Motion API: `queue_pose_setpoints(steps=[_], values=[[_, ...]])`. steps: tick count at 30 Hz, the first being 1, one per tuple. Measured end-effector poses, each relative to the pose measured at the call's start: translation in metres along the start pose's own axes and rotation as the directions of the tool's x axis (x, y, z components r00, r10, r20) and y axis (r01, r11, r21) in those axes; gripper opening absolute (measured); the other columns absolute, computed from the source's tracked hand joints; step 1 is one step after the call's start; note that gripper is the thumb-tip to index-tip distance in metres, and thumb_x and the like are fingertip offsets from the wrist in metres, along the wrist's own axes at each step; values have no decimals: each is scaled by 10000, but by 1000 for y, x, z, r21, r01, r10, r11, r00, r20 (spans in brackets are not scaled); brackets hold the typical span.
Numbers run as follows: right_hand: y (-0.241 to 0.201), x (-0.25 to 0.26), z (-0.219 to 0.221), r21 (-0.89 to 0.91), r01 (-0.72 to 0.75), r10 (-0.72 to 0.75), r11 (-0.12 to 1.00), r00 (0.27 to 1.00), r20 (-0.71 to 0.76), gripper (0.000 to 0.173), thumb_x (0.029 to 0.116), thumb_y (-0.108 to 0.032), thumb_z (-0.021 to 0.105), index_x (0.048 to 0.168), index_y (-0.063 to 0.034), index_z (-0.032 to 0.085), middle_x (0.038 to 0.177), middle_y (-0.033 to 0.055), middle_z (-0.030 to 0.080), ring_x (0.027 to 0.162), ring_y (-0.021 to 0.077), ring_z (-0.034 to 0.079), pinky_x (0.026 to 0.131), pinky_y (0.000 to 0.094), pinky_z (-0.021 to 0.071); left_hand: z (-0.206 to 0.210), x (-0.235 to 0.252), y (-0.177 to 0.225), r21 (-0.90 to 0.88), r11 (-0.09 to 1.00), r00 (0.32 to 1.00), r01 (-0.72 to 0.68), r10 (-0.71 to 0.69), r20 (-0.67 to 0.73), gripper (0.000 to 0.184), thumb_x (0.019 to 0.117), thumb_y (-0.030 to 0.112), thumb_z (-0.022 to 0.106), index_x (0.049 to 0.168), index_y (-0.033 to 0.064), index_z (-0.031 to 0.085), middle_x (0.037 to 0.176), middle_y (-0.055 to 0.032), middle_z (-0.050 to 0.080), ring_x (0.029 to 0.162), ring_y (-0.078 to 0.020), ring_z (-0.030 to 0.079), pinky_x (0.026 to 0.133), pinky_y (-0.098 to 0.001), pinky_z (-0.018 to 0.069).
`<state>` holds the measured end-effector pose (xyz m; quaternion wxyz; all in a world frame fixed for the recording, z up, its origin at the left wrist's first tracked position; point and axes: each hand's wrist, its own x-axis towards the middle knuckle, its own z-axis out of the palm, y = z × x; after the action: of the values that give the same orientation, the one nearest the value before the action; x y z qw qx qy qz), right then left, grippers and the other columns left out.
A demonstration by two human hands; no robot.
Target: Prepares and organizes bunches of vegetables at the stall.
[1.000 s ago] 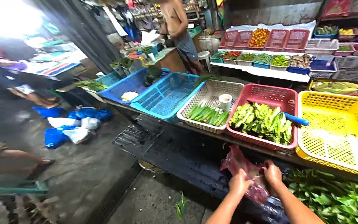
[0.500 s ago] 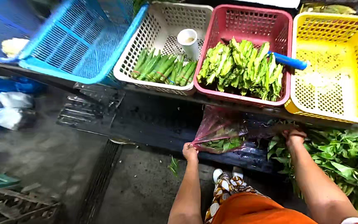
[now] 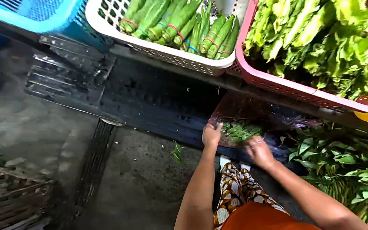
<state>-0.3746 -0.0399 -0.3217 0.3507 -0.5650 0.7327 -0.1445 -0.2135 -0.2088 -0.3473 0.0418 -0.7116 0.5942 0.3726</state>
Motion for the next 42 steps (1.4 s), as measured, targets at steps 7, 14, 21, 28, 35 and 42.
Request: queue_pose_setpoints(steps=[7, 14, 21, 28, 35, 42], values=[[-63, 82, 73, 96, -236, 228, 967, 970, 85, 608, 994, -378, 631, 1471, -23, 507, 1422, 180, 589, 1372, 323, 518, 1173, 448, 391, 0, 26, 14, 89, 996, 996, -29, 22, 82, 293, 1049, 278, 518, 1158, 66, 689, 1177, -221, 689, 1131, -413, 652, 925, -650, 505], [-85, 88, 57, 52, -170, 163, 984, 979, 119, 462, 1098, -373, 378, 1184, -54, 700, 1165, 147, 731, 1210, 291, 645, 1113, 489, 414, -2, 23, 5, -351, 936, 993, -17, 58, 107, 308, 1089, 229, 460, 1134, 4, 666, 1106, -232, 675, 1091, -364, 637, 962, -583, 485], [-49, 3, 60, -147, 191, -147, 971, 953, 266, 361, 1087, -297, 434, 1146, -63, 702, 1022, 184, 740, 1072, 369, 694, 1050, 555, 471, -48, 90, 31, -712, 665, 964, 225, -257, 64, 272, 1075, 239, 394, 1151, 59, 584, 832, -89, 568, 581, -165, 518, 512, -321, 471], [-2, -51, 51, -359, 178, -83, 916, 961, 263, 252, 1046, -105, 483, 1144, -70, 713, 1064, 172, 736, 1092, 362, 679, 1075, 541, 445, -58, 131, 12, -880, 443, 978, 173, -184, 100, 341, 1107, 229, 366, 1313, 12, 530, 1094, -186, 644, 888, -258, 673, 762, -422, 587], [71, -104, -3, -562, 2, 19, 827, 999, 31, 201, 968, 4, 535, 1009, -47, 725, 946, 196, 723, 952, 402, 697, 974, 596, 485, -105, 164, -21, -968, 193, 977, -158, -115, -182, 258, 1077, 153, 380, 1298, 55, 472, 1061, -116, 603, 871, -204, 626, 767, -388, 570], [98, -86, 41, -29, -581, 580, 814, 808, 98, 366, 1082, -275, 468, 1313, -53, 645, 1277, 200, 676, 1246, 356, 624, 1103, 549, 450, -72, 70, -71, -881, 469, 967, 60, -245, -64, 535, 1101, 420, 396, 1497, 60, 387, 1258, -166, 595, 1031, -233, 645, 864, -431, 566]])
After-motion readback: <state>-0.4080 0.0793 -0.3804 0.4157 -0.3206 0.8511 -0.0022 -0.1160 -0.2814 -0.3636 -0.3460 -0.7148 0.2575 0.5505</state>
